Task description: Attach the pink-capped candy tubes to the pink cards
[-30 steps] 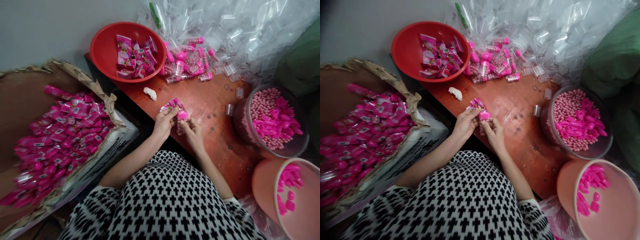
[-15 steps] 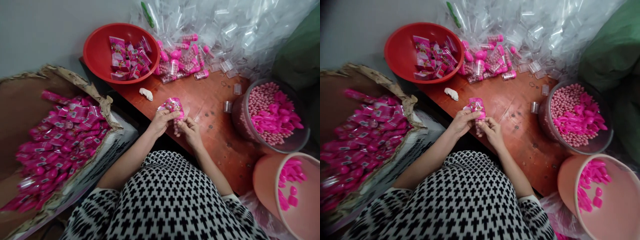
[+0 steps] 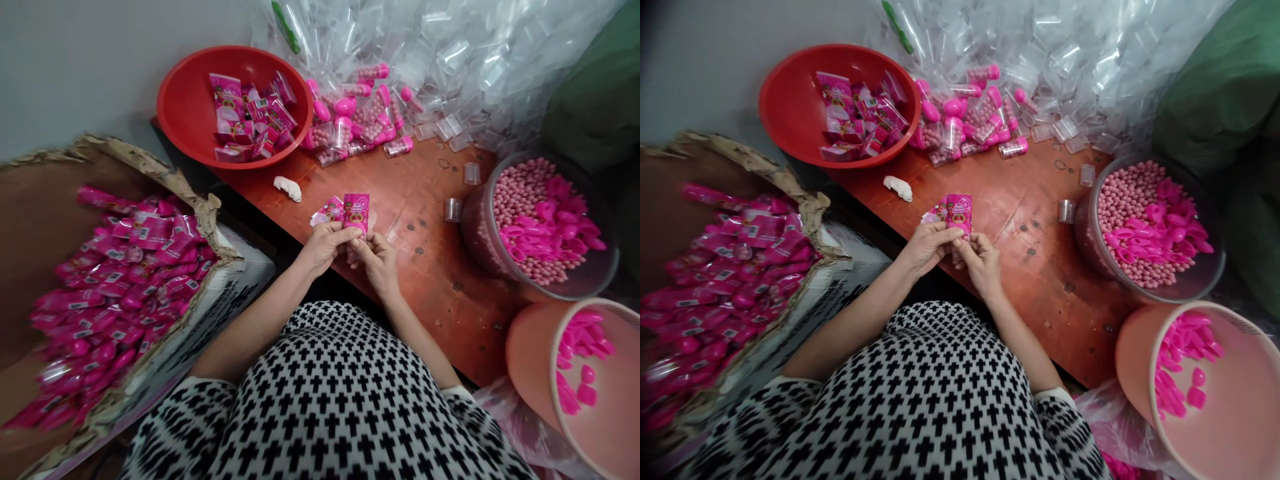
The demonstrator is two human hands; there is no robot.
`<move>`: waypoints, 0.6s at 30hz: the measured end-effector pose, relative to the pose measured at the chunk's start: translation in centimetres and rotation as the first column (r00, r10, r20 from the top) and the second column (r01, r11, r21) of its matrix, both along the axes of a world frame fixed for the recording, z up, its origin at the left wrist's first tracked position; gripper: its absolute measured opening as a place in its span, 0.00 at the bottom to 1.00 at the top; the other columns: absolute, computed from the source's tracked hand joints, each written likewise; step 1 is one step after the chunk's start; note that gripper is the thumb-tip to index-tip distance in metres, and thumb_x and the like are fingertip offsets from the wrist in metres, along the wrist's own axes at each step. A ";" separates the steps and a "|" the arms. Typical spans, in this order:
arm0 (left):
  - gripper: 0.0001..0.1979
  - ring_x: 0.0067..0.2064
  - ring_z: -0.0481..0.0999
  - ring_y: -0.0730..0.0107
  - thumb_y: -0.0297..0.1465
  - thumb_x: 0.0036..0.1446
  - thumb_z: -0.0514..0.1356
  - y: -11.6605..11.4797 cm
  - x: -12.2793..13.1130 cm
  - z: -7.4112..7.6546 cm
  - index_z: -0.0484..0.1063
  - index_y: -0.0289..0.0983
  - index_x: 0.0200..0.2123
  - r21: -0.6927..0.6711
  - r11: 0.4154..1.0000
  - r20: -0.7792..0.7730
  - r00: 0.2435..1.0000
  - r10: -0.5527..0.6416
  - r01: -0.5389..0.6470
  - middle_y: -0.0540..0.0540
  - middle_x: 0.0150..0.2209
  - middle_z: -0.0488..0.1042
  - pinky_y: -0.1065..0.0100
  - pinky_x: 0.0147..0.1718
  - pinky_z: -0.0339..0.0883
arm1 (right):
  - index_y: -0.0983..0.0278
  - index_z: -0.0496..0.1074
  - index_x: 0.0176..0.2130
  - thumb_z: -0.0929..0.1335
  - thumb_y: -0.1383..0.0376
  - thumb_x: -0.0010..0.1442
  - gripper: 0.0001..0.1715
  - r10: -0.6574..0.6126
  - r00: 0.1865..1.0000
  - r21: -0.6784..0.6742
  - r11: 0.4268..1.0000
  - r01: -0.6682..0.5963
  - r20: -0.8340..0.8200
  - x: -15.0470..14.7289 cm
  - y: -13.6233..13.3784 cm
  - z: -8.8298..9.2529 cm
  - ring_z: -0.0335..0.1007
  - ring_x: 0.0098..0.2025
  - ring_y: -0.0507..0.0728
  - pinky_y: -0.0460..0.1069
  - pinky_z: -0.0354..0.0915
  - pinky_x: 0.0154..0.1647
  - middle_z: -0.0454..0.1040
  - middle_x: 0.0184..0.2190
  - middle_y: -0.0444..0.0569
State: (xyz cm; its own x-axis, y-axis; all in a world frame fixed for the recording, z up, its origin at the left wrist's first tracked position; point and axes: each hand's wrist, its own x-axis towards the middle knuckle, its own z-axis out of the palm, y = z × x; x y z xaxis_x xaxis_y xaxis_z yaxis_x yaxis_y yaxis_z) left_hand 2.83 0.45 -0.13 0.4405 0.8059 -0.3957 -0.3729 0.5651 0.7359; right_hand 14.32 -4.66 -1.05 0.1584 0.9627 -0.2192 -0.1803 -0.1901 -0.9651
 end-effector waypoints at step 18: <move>0.09 0.29 0.75 0.72 0.30 0.49 0.68 -0.6 -0.1 1.0 0.76 0.30 0.30 -0.139 0.962 0.133 0.959 0.252 -0.234 0.43 0.29 0.77 0.69 0.33 0.70 | 0.61 0.72 0.36 0.77 0.62 0.48 0.16 -0.127 0.987 0.105 0.985 0.136 -0.094 -0.6 -1.4 1.1 0.77 0.29 0.51 0.48 0.77 0.33 0.79 0.31 0.41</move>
State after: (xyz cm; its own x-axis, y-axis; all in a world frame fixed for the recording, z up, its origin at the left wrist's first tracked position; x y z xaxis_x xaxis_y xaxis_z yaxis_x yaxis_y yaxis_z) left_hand 2.75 -0.16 0.90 0.2982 0.8460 -0.4419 -0.6094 0.5251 0.5941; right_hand 13.71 -6.05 0.06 0.2702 0.9539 -0.1309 -0.2806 -0.0521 -0.9584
